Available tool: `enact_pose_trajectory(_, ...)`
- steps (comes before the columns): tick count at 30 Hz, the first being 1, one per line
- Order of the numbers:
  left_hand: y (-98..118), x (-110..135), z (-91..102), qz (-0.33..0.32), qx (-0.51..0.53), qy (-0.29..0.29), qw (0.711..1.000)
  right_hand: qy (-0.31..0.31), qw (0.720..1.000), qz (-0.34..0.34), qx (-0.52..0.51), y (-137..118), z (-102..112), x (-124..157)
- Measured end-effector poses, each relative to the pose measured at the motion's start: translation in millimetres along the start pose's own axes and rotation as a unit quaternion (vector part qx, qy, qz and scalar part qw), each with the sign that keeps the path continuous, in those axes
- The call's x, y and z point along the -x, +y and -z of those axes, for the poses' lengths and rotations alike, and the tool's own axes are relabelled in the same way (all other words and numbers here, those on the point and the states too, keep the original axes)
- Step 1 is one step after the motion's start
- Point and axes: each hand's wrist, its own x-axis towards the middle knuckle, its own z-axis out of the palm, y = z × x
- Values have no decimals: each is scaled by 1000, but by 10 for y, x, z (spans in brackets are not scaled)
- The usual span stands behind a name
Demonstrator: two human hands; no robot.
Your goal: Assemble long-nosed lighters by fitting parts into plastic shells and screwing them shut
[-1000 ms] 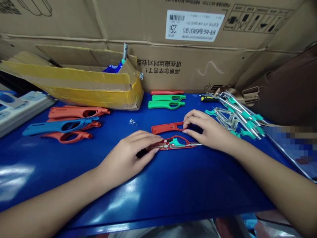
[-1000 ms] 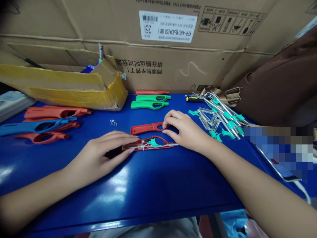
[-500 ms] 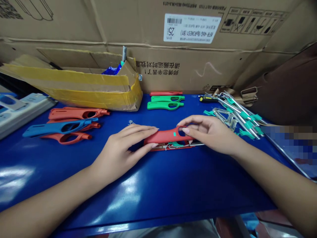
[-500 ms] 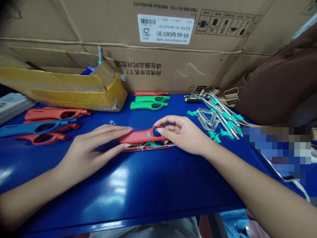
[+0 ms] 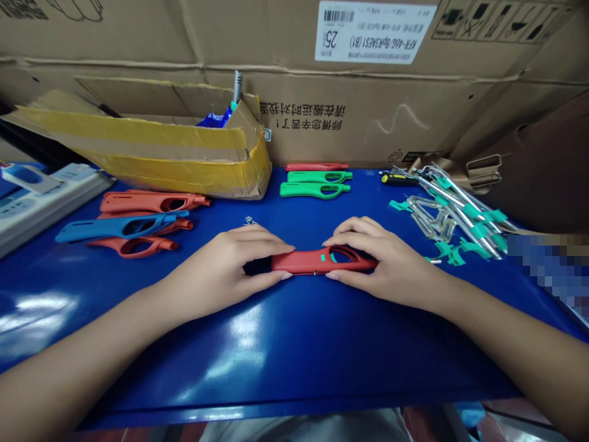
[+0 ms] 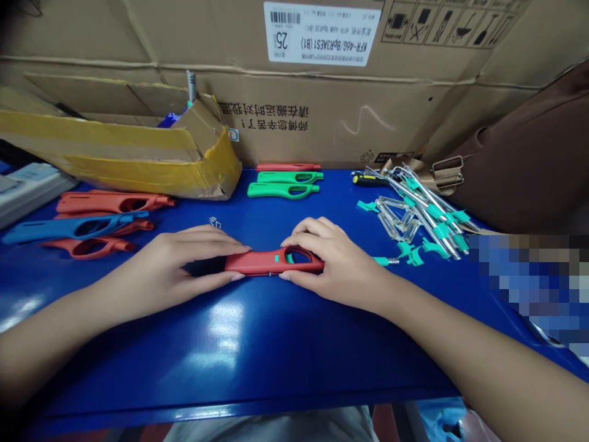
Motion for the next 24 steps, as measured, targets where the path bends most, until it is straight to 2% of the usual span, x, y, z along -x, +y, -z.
enact_pose_trajectory(9,29,5,-29,21,-11,-10,1000,-18,1000,-1,14,4,-42,5)
enact_pose_trajectory(24,39,28,-90,37,-6,7,999,-31,999,-4,17,14,-23,1)
